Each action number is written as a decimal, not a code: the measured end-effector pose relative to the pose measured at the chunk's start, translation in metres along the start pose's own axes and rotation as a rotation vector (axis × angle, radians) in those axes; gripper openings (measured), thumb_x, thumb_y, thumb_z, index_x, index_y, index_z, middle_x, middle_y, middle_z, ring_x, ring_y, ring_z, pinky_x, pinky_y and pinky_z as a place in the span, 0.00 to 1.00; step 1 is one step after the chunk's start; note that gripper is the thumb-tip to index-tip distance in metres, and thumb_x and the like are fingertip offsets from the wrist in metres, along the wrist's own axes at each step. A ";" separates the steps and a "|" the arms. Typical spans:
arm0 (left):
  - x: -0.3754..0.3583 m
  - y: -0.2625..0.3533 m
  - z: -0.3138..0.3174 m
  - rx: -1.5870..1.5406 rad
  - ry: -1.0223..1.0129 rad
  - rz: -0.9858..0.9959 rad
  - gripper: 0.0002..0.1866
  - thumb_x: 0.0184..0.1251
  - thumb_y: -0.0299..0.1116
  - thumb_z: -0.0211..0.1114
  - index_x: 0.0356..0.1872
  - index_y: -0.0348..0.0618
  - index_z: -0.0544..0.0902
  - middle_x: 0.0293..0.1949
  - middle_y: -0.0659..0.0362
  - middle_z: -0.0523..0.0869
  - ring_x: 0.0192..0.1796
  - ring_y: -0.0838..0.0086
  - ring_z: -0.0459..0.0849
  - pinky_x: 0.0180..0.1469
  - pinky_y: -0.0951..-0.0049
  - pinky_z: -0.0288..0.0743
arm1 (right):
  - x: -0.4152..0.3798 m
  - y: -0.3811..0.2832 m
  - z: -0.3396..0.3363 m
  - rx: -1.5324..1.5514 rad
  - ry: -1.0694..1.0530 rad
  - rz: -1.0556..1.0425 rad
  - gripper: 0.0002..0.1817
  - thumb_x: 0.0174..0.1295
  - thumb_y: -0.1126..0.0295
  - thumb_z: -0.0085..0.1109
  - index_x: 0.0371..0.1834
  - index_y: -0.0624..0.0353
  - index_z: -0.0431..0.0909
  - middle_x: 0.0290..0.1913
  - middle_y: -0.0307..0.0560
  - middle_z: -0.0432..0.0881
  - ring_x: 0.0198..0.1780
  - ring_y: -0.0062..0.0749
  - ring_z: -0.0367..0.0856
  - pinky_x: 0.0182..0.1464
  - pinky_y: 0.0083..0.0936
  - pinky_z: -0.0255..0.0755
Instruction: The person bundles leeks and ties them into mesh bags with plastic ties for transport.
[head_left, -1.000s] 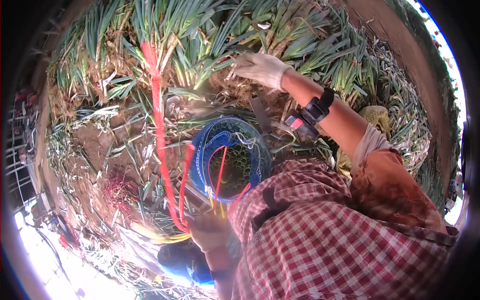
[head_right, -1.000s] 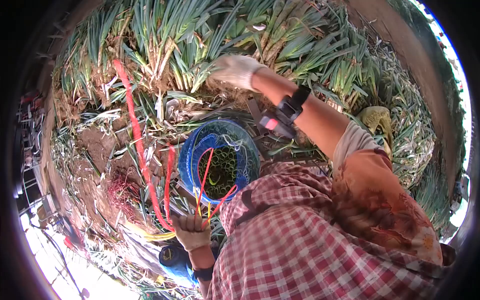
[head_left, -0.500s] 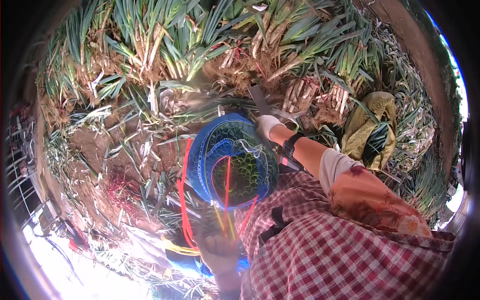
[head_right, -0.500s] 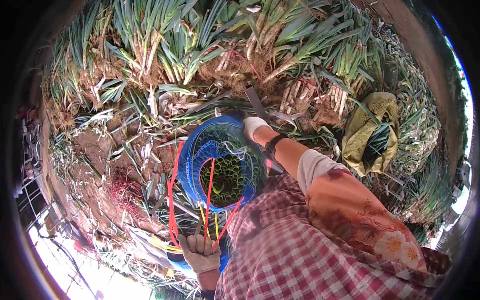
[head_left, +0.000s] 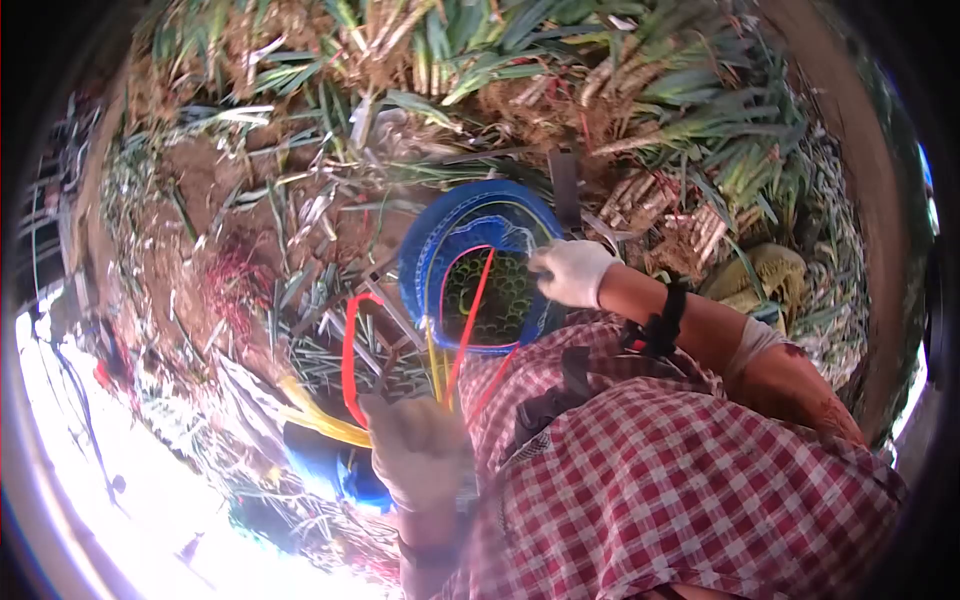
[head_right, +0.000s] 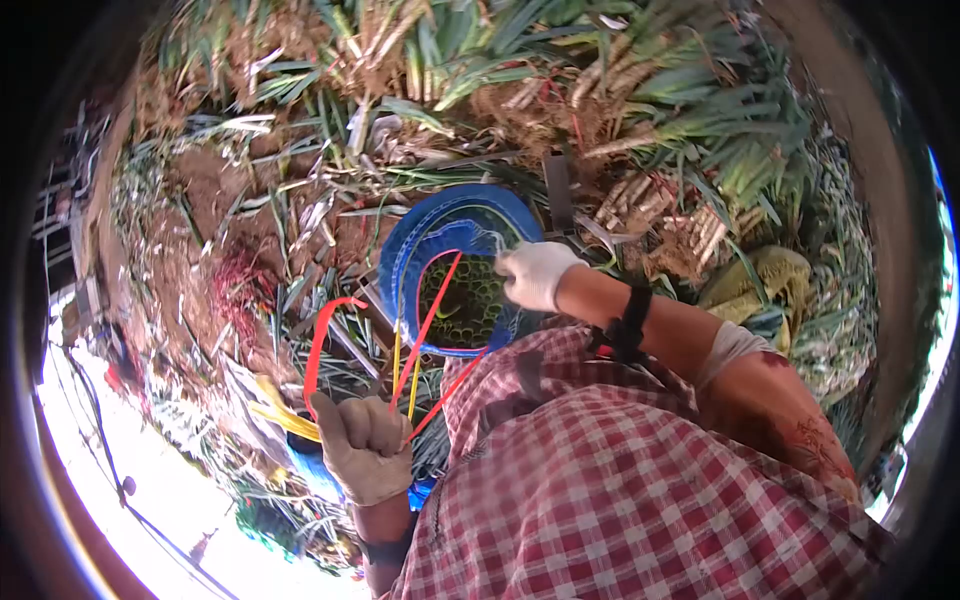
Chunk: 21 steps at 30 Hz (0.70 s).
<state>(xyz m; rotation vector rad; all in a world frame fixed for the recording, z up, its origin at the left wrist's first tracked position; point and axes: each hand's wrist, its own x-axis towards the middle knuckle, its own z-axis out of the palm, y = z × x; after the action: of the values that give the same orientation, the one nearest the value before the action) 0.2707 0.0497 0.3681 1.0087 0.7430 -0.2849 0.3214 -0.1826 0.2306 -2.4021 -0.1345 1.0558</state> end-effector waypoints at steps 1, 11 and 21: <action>-0.005 0.005 0.001 -0.048 -0.079 -0.044 0.30 0.69 0.55 0.41 0.09 0.50 0.54 0.10 0.65 0.54 0.12 0.78 0.49 0.17 0.76 0.45 | -0.009 -0.017 -0.009 -0.032 0.085 -0.118 0.24 0.50 0.61 0.58 0.51 0.54 0.71 0.50 0.51 0.74 0.51 0.42 0.75 0.52 0.32 0.70; 0.001 0.001 -0.002 0.085 0.014 -0.168 0.26 0.68 0.53 0.46 0.12 0.48 0.62 0.15 0.68 0.61 0.20 0.81 0.60 0.24 0.80 0.55 | 0.027 -0.122 0.026 -0.264 -0.471 -0.714 0.22 0.55 0.51 0.55 0.51 0.47 0.75 0.46 0.48 0.78 0.48 0.43 0.77 0.46 0.32 0.72; -0.067 0.074 0.018 0.291 -0.171 -0.013 0.32 0.68 0.59 0.37 0.07 0.51 0.53 0.07 0.65 0.55 0.09 0.80 0.48 0.12 0.78 0.43 | -0.082 -0.161 -0.052 0.255 -0.364 -0.584 0.21 0.59 0.52 0.45 0.30 0.57 0.80 0.26 0.57 0.78 0.32 0.50 0.77 0.36 0.37 0.70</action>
<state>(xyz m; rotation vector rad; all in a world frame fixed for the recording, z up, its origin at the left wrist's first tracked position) 0.2694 0.0657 0.4683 1.2371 0.5624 -0.4945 0.3194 -0.0880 0.3927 -1.7572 -0.7302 1.1217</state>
